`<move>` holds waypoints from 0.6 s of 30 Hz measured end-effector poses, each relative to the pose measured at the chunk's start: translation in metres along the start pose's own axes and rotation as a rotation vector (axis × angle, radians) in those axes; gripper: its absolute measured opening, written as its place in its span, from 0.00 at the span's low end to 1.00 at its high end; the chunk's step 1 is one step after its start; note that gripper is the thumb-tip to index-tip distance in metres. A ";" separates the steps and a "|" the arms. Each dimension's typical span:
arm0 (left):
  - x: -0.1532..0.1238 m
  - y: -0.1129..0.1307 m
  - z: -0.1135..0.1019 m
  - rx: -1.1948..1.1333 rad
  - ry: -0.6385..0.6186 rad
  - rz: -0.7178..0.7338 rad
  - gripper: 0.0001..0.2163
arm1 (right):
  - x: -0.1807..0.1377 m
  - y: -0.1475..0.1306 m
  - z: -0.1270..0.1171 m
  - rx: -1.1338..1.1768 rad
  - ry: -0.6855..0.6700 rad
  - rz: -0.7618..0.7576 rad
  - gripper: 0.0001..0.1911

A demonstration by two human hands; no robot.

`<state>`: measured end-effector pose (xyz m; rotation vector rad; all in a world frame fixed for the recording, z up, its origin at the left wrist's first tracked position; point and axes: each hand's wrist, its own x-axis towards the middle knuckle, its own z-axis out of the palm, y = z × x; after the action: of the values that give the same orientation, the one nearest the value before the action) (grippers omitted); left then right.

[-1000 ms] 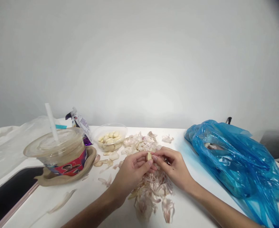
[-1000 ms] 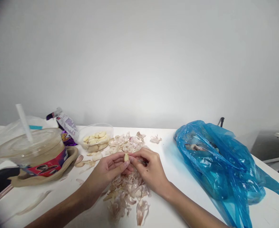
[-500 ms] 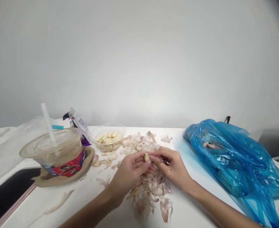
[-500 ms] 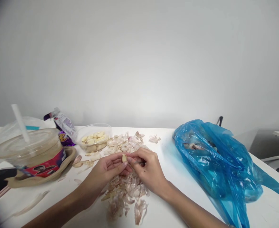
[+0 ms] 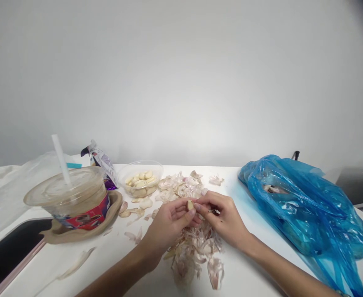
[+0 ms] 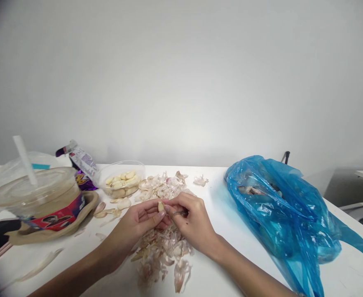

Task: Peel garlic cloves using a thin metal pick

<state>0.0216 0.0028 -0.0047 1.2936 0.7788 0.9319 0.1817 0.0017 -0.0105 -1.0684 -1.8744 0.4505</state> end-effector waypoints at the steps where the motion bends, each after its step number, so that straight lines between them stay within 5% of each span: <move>1: 0.000 0.000 0.000 0.002 0.002 -0.001 0.13 | 0.000 0.000 0.000 -0.001 -0.001 -0.003 0.08; 18: 0.000 0.001 0.001 0.016 -0.001 -0.002 0.12 | 0.001 -0.003 -0.002 -0.009 -0.018 -0.027 0.06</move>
<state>0.0221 0.0025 -0.0033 1.3066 0.7878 0.9250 0.1816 0.0002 -0.0070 -1.0462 -1.9060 0.4380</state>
